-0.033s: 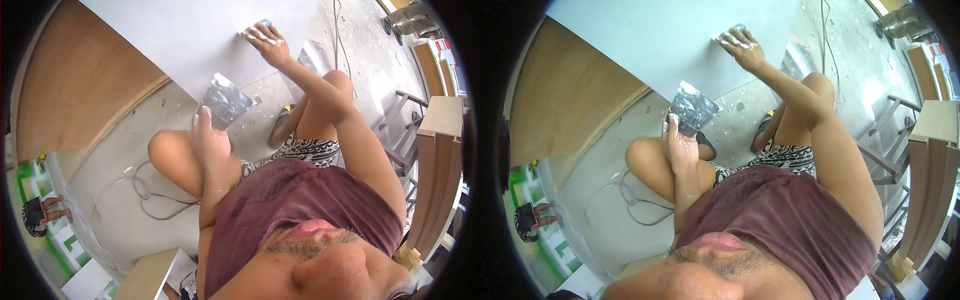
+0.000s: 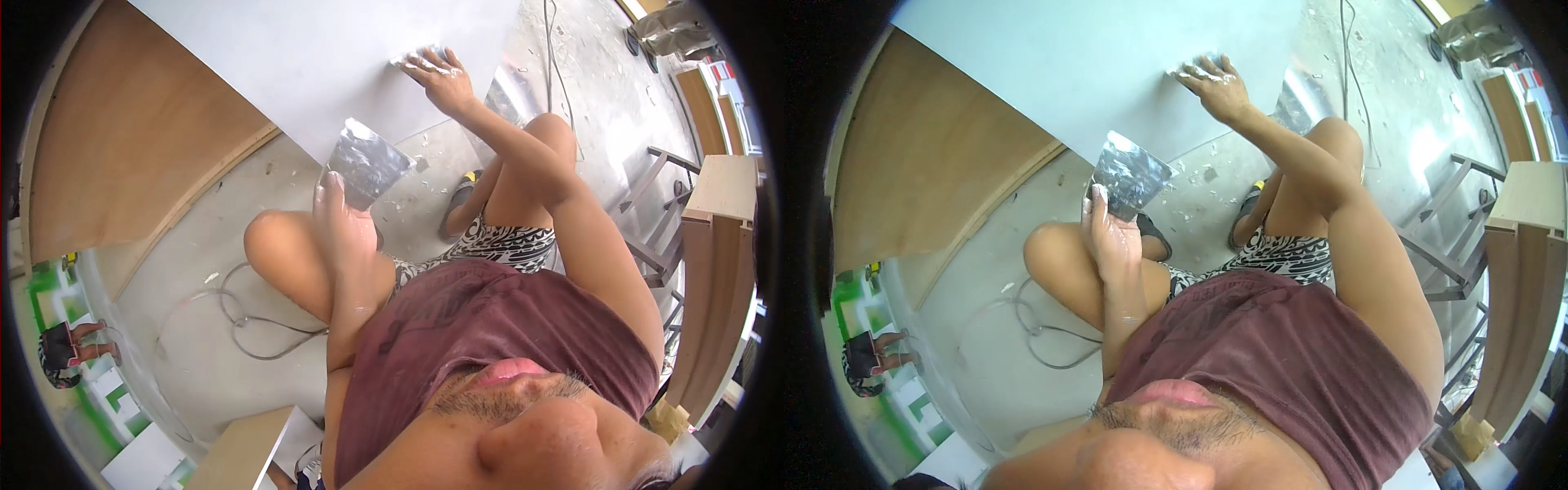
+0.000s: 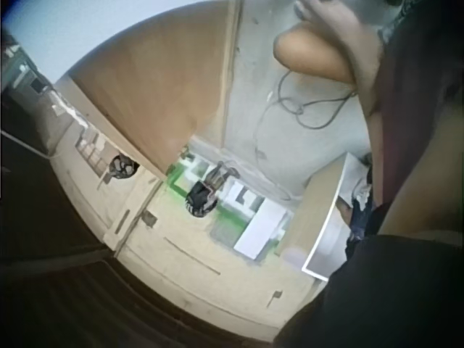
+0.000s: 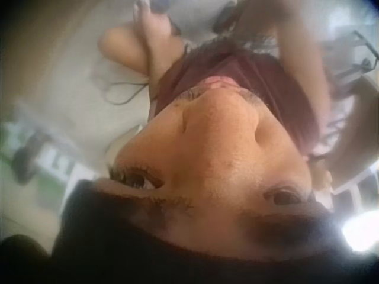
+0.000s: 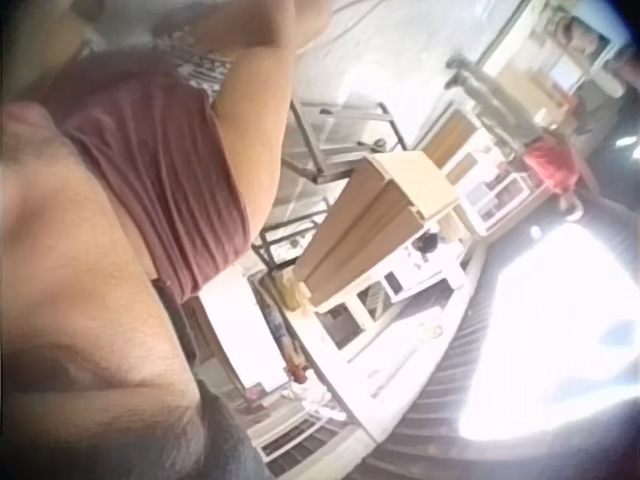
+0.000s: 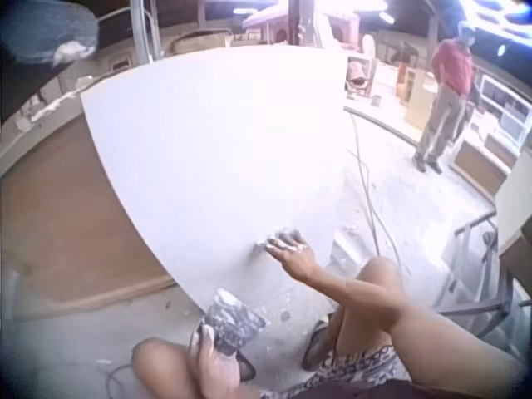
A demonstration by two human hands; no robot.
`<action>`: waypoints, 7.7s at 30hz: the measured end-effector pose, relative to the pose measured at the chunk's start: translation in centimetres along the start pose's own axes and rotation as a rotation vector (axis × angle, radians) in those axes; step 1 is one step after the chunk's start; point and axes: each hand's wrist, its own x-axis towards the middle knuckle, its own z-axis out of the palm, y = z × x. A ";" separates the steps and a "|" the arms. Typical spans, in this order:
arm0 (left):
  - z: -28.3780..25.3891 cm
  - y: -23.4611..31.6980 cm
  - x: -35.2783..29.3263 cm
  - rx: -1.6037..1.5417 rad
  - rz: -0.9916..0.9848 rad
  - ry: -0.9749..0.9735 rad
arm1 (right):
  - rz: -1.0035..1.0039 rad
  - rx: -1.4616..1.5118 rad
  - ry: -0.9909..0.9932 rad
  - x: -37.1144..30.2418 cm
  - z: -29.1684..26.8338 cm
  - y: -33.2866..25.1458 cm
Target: The person applies putty onto a white panel, mixing the paste between metal putty knives and smoothing it onto the surface using the tools and by hand.
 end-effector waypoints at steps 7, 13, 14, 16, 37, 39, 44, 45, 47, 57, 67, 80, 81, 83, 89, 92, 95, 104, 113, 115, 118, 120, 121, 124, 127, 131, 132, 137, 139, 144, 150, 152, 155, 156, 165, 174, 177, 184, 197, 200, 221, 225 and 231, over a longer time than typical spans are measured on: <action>2.1 -2.0 2.6 -0.075 0.110 -0.014 | 0.830 2.115 0.169 -1.9 -13.6 -7.9; 5.2 -0.7 2.0 0.091 0.182 -0.121 | 0.636 1.729 -0.336 -4.7 -18.0 -6.6; 5.1 -0.3 2.2 0.115 0.194 -0.097 | 0.547 1.588 -0.376 -4.8 -17.9 -5.7; 4.8 0.0 2.5 0.119 0.226 -0.053 | 0.689 1.490 -0.149 -6.0 -18.6 -4.2; -0.1 -5.7 -0.4 0.328 0.005 -0.018 | 0.329 0.414 0.622 21.8 -25.9 19.8; -0.3 -5.6 -0.4 0.300 -0.058 0.057 | 0.353 0.400 0.585 24.0 -25.6 19.9; -0.2 -6.2 0.9 0.309 -0.077 0.067 | 0.389 0.306 0.681 24.9 -20.4 13.3; -0.4 -6.5 1.0 0.307 -0.082 0.055 | 0.346 0.235 0.655 24.3 -19.6 11.4; -0.6 -7.0 1.5 0.306 -0.087 0.043 | 0.275 0.282 0.584 23.0 -20.2 10.8; -1.3 -7.6 1.7 0.337 -0.112 0.058 | 0.725 0.396 0.516 26.3 -25.2 17.0; -1.2 -7.3 1.9 0.355 -0.091 0.005 | 0.255 0.354 0.420 26.9 -23.7 1.2; 1.4 -7.3 1.5 0.273 -0.072 0.043 | 0.335 0.218 0.490 31.1 -21.4 4.8; 1.7 -7.4 2.0 0.263 -0.077 0.067 | 0.247 0.245 0.426 30.0 -21.5 1.2; 2.3 -7.9 2.5 0.264 -0.117 0.044 | 0.188 0.412 0.254 26.4 -22.4 -0.8; 0.7 -6.0 7.0 0.031 -0.161 -0.131 | 0.327 1.101 0.226 9.3 -18.6 -1.0; 3.6 -5.0 7.3 0.015 -0.035 -0.090 | 0.312 1.397 0.194 1.6 -16.7 -2.1; 7.8 -6.5 5.9 0.129 0.043 -0.187 | 0.445 1.193 0.206 -4.3 -16.8 -1.8; 10.3 -6.4 2.2 0.216 0.079 -0.293 | 0.511 1.120 0.086 -9.4 -21.0 -1.2; 9.0 -2.7 0.7 0.136 0.046 -0.180 | 0.792 1.028 0.334 -12.1 -22.5 -2.3; 8.6 -2.2 0.1 0.137 0.038 -0.100 | 0.851 1.095 0.417 -12.4 -22.9 -1.8; 7.4 -1.4 0.5 0.172 0.019 -0.099 | 1.027 0.832 0.240 -11.9 -26.7 -1.7; 6.9 -1.6 1.0 0.176 -0.120 -0.027 | 0.953 1.243 0.642 -11.1 -23.8 -1.5; 6.7 -1.6 0.8 0.170 -0.118 -0.022 | 0.947 1.244 0.636 -11.1 -23.2 -1.5; 6.8 -1.5 0.0 0.091 -0.133 -0.076 | 0.957 1.663 0.444 -9.8 -23.8 -2.2; 5.1 -1.4 1.3 -0.076 -0.332 -0.223 | 0.850 1.911 0.423 -8.2 -23.4 -3.7; 6.5 -2.1 0.0 -0.141 -0.324 -0.353 | 0.699 2.145 0.421 -6.6 -22.4 -6.6; 6.9 -2.2 -0.3 -0.143 -0.316 -0.374 | 0.746 2.195 0.441 -6.5 -22.7 -7.3; 7.0 -2.2 -0.9 -0.119 -0.235 -0.380 | 0.683 2.242 0.162 -7.3 -19.6 -7.5; 7.1 -2.4 -0.9 -0.110 -0.200 -0.387 | 0.605 2.348 0.132 -7.8 -18.8 -7.9; 8.3 -4.5 -0.2 -0.064 -0.151 -0.396 | 0.416 1.939 0.040 -10.1 -22.5 -6.1; 10.0 -3.8 -2.3 -0.074 -0.154 -0.262 | 0.576 1.934 -0.055 -11.9 -22.4 -4.3; 9.7 -4.0 -1.9 -0.095 -0.140 -0.265 | 0.659 1.906 -0.063 -11.4 -22.2 -4.1; 9.7 -4.6 -1.6 -0.091 -0.117 -0.250 | 0.758 1.850 0.017 -10.7 -21.9 -4.1; 9.7 -4.8 -1.5 -0.068 -0.107 -0.227 | 0.773 1.824 0.098 -10.6 -21.8 -4.2; 9.5 -4.9 0.4 0.112 0.217 -0.298 | 0.695 1.473 -0.057 -8.5 -21.3 -4.3; 9.6 -1.4 1.8 1.594 0.443 -0.074 | 0.481 1.074 -0.356 -7.7 -20.7 0.7; 8.5 2.8 9.8 0.197 0.022 -0.240 | 0.655 1.265 0.166 -2.4 -21.5 3.3; 15.8 -1.0 12.7 0.173 0.008 -0.365 | 0.627 1.711 0.399 2.5 -20.0 3.0; 12.7 -4.5 12.5 0.212 -0.012 -0.184 | 0.600 1.776 -0.045 1.1 -12.2 0.4; 13.1 -4.1 11.9 0.212 0.041 -0.163 | 0.473 1.813 0.091 0.6 -12.2 -0.4; 13.7 -2.9 12.9 0.253 0.280 -0.293 | 0.601 1.255 -0.430 1.0 -15.5 2.6; 14.1 -1.5 12.5 0.114 0.192 -0.220 | 0.788 1.379 0.072 1.4 -16.1 4.7; 14.0 -1.8 11.5 0.059 0.133 -0.313 | 0.674 1.277 -0.228 1.4 -17.4 4.0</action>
